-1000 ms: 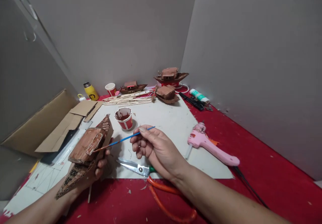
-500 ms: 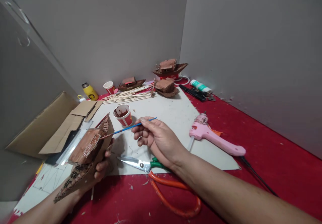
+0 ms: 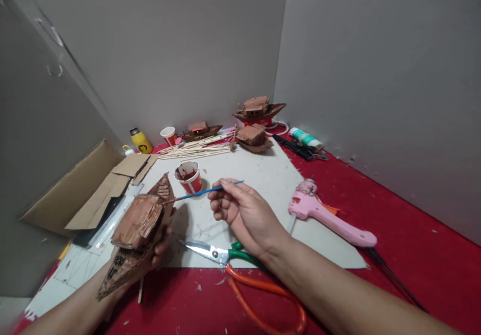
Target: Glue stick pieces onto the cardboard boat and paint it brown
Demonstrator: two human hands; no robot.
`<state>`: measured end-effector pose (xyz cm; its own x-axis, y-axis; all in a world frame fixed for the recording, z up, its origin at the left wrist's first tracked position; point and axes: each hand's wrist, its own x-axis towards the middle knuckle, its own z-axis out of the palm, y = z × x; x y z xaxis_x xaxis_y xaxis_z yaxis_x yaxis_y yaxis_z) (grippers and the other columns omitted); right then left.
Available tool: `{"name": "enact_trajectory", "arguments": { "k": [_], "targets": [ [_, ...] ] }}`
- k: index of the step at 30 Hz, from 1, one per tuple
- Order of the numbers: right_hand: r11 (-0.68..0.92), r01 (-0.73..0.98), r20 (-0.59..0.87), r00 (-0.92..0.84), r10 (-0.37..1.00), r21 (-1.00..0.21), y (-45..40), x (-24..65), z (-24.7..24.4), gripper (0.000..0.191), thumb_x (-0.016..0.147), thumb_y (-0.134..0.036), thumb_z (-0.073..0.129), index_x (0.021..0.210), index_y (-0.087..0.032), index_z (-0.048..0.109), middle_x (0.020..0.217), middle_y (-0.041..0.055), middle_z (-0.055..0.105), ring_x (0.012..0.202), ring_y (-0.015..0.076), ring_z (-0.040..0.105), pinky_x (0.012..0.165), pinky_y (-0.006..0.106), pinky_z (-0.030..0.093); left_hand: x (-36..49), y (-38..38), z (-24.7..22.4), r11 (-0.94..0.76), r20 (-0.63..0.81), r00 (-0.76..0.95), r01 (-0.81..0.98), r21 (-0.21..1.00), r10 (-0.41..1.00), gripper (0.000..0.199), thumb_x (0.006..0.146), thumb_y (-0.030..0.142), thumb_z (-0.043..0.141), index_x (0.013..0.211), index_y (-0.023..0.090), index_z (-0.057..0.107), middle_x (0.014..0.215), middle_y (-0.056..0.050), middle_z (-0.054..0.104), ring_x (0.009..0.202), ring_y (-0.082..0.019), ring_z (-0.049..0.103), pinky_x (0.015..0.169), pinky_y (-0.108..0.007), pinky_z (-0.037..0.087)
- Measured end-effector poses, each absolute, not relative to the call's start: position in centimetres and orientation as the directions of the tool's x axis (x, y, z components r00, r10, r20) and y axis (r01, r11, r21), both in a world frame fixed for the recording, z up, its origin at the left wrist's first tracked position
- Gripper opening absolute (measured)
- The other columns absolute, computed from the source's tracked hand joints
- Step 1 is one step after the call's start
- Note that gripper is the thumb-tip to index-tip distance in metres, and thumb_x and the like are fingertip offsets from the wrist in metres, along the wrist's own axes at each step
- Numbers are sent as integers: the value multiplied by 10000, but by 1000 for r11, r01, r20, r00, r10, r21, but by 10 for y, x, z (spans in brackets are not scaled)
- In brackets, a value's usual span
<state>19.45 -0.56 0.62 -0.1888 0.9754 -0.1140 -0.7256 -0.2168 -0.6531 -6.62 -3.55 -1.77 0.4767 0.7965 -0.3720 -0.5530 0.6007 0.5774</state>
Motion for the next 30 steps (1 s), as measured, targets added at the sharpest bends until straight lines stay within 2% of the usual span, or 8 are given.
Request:
{"name": "enact_trajectory", "arguments": {
  "k": [3, 5, 12, 17, 20, 25, 30],
  "targets": [
    [-187, -724, -117, -147, 982, -664, -4, 197, 5, 223, 646, -295, 870, 765, -176, 724, 639, 0, 701, 533, 92, 636, 472, 157, 508, -62, -31, -9, 570, -401, 406, -598, 564, 822, 269, 854, 265, 528, 937, 112, 734, 886, -144, 782, 728, -263, 737, 658, -379, 609],
    [-169, -708, -104, -136, 985, -685, -3, 198, 4, 220, 656, -305, 863, 781, -183, 730, 646, 0, 700, 539, 93, 640, 474, 156, 509, -59, -28, -4, 529, -401, 350, -638, 560, 847, 292, 865, 238, 490, 951, 93, 729, 871, -153, 786, 778, -280, 748, 707, -404, 611],
    [-166, -678, -106, -130, 986, -716, -2, 198, 1, 225, 658, -324, 864, 794, -192, 741, 676, 6, 708, 541, 95, 637, 469, 163, 503, -55, -23, 4, 422, -373, 239, -713, 559, 897, 410, 809, 202, 470, 1124, 67, 693, 852, -167, 790, 764, -299, 756, 698, -422, 600],
    [-203, -668, -146, -142, 979, -716, -6, 198, 5, 291, 555, -317, 926, 759, -197, 758, 653, -3, 702, 530, 92, 625, 465, 164, 500, -57, -25, 9, 388, -345, 216, -720, 575, 913, 393, 818, 252, 494, 1080, 49, 706, 825, -184, 785, 740, -307, 752, 698, -424, 588],
    [-192, -649, -124, -150, 981, -736, -6, 200, 7, 257, 588, -319, 912, 754, -202, 755, 658, -5, 700, 533, 88, 620, 472, 164, 506, -58, -27, 12, 359, -317, 205, -737, 573, 926, 392, 840, 288, 514, 1085, 54, 710, 827, -177, 786, 737, -300, 751, 707, -418, 582],
    [-20, -606, -18, -10, 1000, -795, 2, 206, 10, 276, 610, -344, 899, 783, -200, 738, 690, 3, 712, 559, 85, 642, 465, 145, 506, -65, -24, 14, 301, -239, 199, -781, 547, 951, 480, 883, 365, 540, 1250, 74, 649, 888, -143, 795, 818, -284, 747, 808, -428, 567],
    [222, -385, 137, 236, 962, -896, 7, 206, 12, 347, 583, -394, 924, 786, -185, 735, 713, 16, 742, 569, 97, 663, 450, 145, 537, -70, -15, 9, 231, -174, 162, -819, 526, 971, 504, 854, 372, 601, 1292, 125, 628, 935, -81, 801, 925, -225, 730, 948, -352, 503]
  ]
}}
